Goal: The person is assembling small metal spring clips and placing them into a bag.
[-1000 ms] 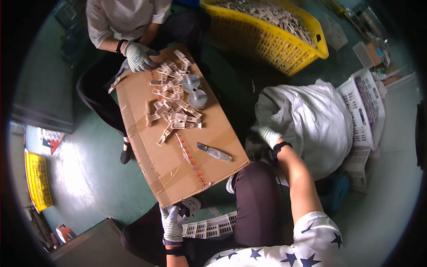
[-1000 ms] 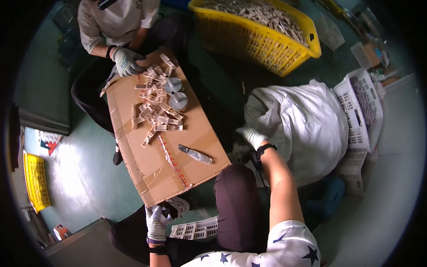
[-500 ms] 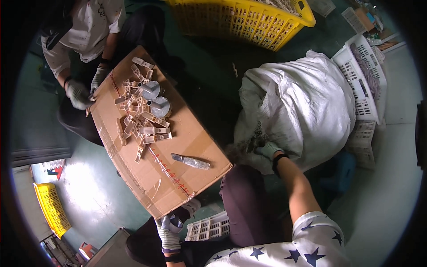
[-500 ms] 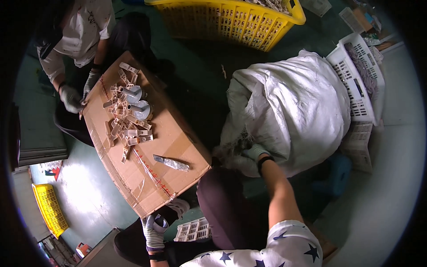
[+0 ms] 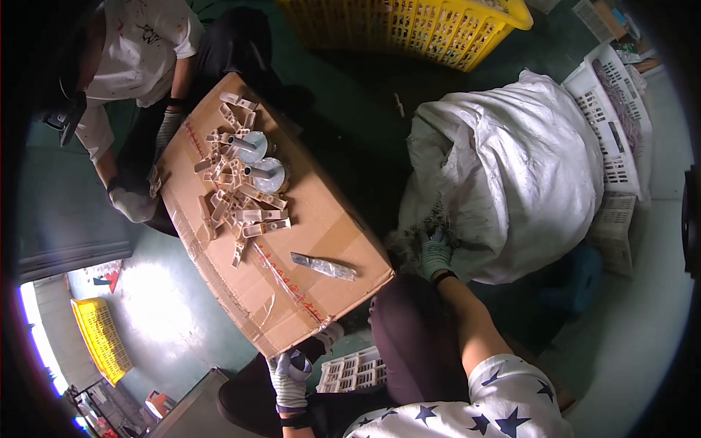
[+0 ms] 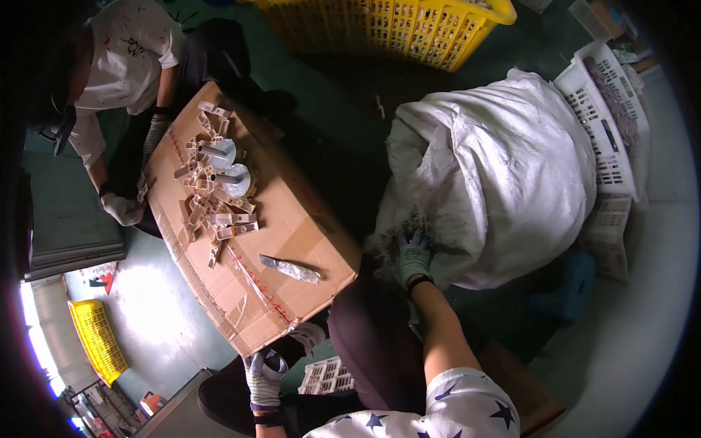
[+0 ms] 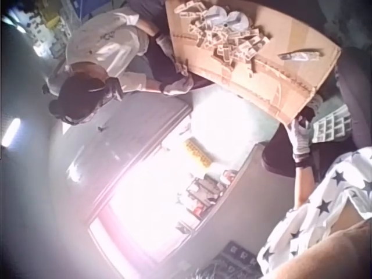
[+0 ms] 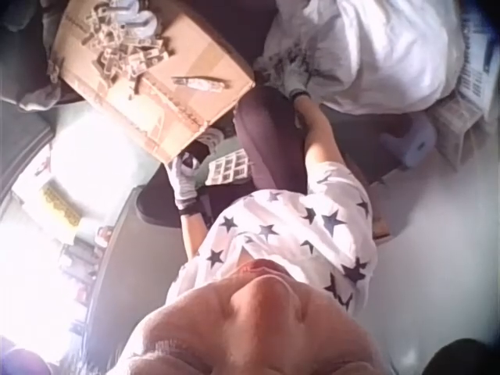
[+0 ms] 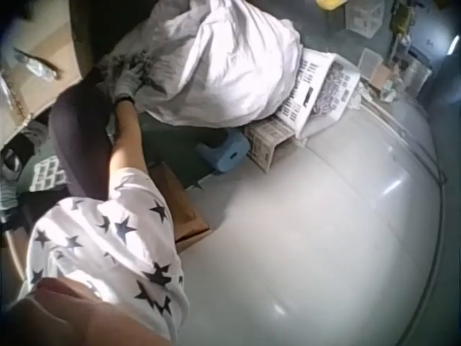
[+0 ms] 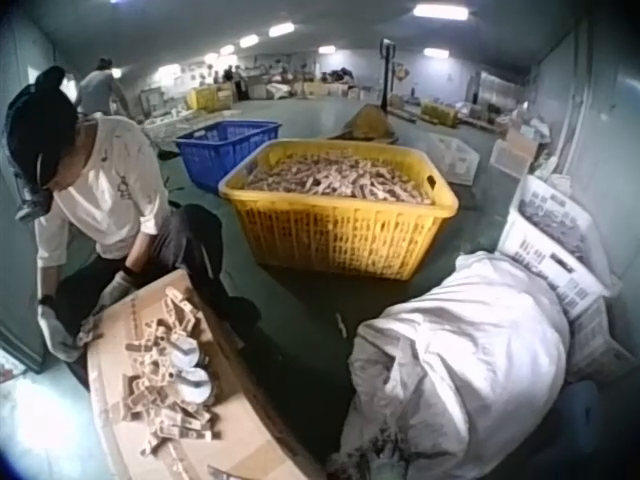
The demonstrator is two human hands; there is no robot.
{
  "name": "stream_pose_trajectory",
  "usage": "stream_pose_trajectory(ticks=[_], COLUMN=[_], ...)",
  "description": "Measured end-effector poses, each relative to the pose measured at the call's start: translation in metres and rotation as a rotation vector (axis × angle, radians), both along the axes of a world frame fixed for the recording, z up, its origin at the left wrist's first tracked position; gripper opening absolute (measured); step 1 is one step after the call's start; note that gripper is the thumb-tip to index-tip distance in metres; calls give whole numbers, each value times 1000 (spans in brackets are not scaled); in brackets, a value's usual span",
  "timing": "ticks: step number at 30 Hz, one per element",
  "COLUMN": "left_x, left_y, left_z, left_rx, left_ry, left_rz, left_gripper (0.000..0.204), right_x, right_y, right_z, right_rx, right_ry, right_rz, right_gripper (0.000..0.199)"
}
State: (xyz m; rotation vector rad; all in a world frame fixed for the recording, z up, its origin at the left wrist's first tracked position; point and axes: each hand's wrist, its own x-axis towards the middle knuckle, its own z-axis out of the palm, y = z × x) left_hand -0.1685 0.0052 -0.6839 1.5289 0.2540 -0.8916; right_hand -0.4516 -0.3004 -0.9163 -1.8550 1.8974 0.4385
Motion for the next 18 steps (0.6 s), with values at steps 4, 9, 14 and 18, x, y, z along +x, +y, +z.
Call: stream_pose_trajectory(ticks=[4, 9, 14, 18], left_x=[7, -7, 4, 6], left_y=[12, -15, 0, 6], left_z=[2, 2, 3, 0], left_rx=[1, -19, -19, -89], left_ry=[-40, 46, 39, 36], left_rz=[13, -13, 26, 19], left_gripper=[49, 45, 44, 42], right_x=[13, -29, -4, -12], right_y=[-13, -48, -42, -65], right_z=[22, -54, -15, 46], right_rx=[153, 197, 12, 37], right_ry=[35, -122, 14, -450], right_rz=[223, -506, 221, 173], right_gripper=[47, 54, 60, 53])
